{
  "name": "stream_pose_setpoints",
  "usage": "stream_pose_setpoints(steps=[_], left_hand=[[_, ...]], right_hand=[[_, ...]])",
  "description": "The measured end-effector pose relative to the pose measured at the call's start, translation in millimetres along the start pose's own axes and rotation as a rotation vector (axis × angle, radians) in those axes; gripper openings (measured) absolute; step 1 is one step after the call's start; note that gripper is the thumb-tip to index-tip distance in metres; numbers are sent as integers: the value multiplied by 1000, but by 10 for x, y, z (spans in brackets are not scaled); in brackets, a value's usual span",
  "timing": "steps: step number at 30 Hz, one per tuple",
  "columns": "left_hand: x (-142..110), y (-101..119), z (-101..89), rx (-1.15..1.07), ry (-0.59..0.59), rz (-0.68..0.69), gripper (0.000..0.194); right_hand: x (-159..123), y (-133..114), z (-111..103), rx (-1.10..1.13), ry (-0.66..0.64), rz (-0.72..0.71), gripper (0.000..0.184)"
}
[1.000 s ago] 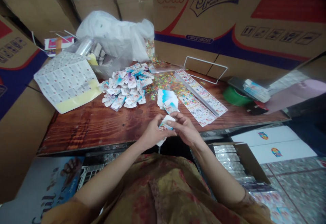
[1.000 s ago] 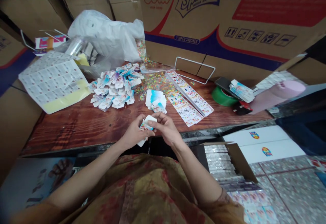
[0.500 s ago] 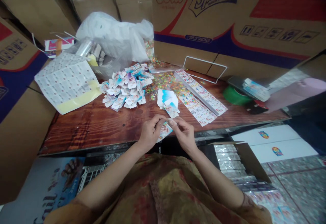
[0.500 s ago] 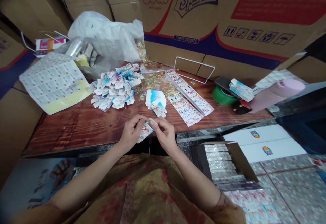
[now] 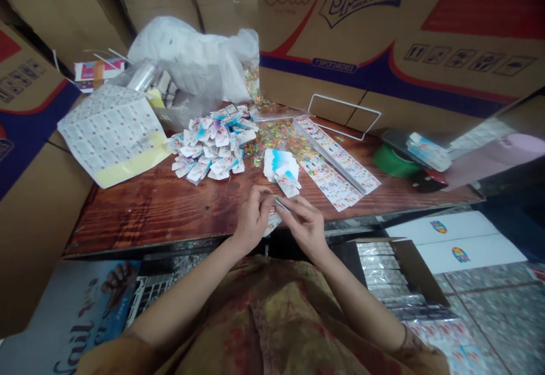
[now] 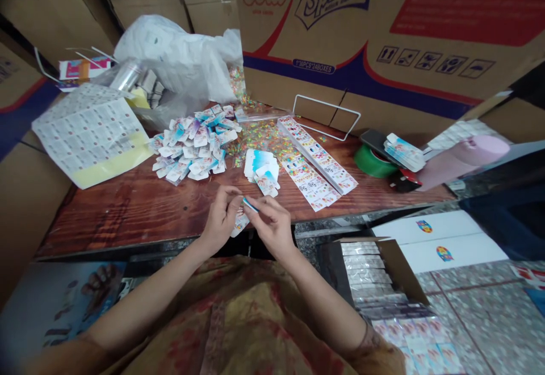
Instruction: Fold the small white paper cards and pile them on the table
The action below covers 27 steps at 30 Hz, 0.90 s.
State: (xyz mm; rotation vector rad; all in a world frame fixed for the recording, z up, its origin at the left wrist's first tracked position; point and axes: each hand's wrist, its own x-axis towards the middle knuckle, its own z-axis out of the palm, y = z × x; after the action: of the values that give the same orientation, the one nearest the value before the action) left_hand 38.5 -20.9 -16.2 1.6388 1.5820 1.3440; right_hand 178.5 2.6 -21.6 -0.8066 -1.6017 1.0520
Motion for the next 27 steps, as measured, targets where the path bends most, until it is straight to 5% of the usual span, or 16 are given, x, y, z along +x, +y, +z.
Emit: stream_pose_setpoints(steps=[4,10,19,27], left_hand=[[-7,-11,-3,-21,-1,1,12],[-16,-15,-1,-24,58,-12,16],[-31,-64,28,-32,69,6,16],[-36,22,47,-86,54,-128,18]], right_hand=[[29,-23,-4,59,-25,45,19],[37,-88,-20,-101,-80,-76,26],[89,-9,52,184,21,210,15],[124,-23,2,83,51,152,10]])
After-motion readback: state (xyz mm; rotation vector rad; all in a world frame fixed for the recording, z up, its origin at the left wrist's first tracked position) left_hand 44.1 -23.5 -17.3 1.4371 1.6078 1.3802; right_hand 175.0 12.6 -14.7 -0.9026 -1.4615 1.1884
